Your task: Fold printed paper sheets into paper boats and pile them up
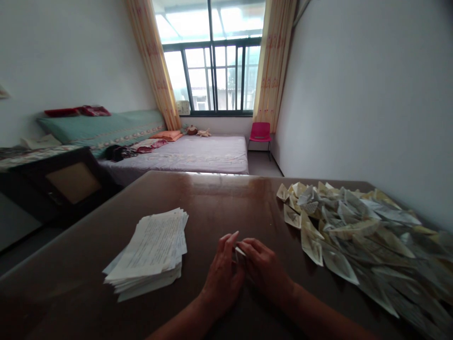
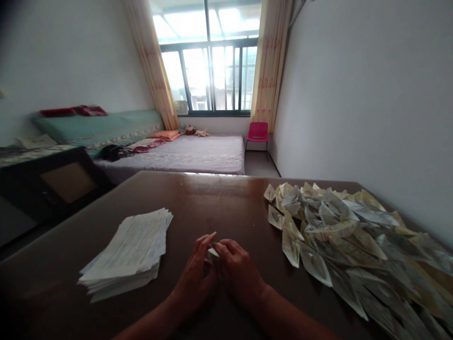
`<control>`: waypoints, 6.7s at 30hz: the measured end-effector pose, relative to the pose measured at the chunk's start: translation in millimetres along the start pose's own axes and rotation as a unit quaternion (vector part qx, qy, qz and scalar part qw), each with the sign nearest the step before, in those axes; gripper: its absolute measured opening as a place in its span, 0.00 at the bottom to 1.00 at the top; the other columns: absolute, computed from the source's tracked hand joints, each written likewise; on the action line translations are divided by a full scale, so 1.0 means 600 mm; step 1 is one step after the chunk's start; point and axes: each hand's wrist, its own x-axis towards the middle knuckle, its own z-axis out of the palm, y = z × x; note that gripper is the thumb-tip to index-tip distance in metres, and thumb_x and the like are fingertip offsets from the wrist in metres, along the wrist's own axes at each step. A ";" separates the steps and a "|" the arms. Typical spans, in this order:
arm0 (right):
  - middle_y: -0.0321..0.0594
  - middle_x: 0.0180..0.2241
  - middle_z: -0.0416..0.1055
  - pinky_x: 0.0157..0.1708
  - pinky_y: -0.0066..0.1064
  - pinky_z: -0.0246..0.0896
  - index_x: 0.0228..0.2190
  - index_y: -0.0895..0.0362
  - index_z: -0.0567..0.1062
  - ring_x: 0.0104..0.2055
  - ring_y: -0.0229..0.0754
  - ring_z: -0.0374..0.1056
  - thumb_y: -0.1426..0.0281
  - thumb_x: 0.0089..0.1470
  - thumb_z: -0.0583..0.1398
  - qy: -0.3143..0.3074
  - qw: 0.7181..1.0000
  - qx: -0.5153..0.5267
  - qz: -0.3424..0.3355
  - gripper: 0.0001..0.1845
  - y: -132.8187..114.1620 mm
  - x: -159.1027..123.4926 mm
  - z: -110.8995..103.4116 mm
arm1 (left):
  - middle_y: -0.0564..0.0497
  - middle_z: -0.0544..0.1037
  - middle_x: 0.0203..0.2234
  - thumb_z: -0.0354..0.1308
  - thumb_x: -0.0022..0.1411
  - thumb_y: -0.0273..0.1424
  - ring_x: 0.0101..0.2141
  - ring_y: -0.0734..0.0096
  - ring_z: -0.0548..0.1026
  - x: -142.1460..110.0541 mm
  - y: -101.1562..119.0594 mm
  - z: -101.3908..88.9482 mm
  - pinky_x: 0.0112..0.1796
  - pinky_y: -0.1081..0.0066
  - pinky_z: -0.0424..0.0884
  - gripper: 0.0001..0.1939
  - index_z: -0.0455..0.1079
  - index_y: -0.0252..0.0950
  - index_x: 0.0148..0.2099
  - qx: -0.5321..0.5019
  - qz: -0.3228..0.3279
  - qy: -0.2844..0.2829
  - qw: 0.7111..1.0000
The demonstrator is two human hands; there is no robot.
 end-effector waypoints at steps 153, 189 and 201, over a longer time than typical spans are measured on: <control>0.38 0.33 0.71 0.37 0.29 0.59 0.37 0.56 0.68 0.35 0.39 0.66 0.72 0.58 0.55 -0.121 0.982 0.013 0.148 0.04 0.056 -0.008 -0.021 | 0.54 0.75 0.32 0.48 0.67 0.34 0.35 0.70 0.73 0.032 -0.022 -0.030 0.33 0.73 0.66 0.07 0.65 0.41 0.44 0.255 -0.014 -0.162 0.953; 0.52 0.42 0.72 0.35 0.41 0.60 0.38 0.59 0.74 0.43 0.51 0.64 0.74 0.60 0.52 -0.250 0.913 -0.308 0.091 0.11 -0.016 -0.014 -0.055 | 0.48 0.76 0.44 0.51 0.67 0.31 0.42 0.64 0.71 0.010 -0.001 -0.040 0.39 0.67 0.70 0.09 0.71 0.35 0.44 0.357 0.162 -0.192 0.900; 0.33 0.30 0.68 0.33 0.28 0.57 0.31 0.55 0.68 0.33 0.37 0.63 0.70 0.51 0.63 -0.154 0.972 0.051 0.171 0.07 0.034 -0.006 -0.034 | 0.46 0.66 0.55 0.56 0.62 0.31 0.44 0.66 0.74 0.016 -0.021 -0.030 0.42 0.67 0.73 0.25 0.56 0.41 0.60 0.154 0.050 -0.159 0.974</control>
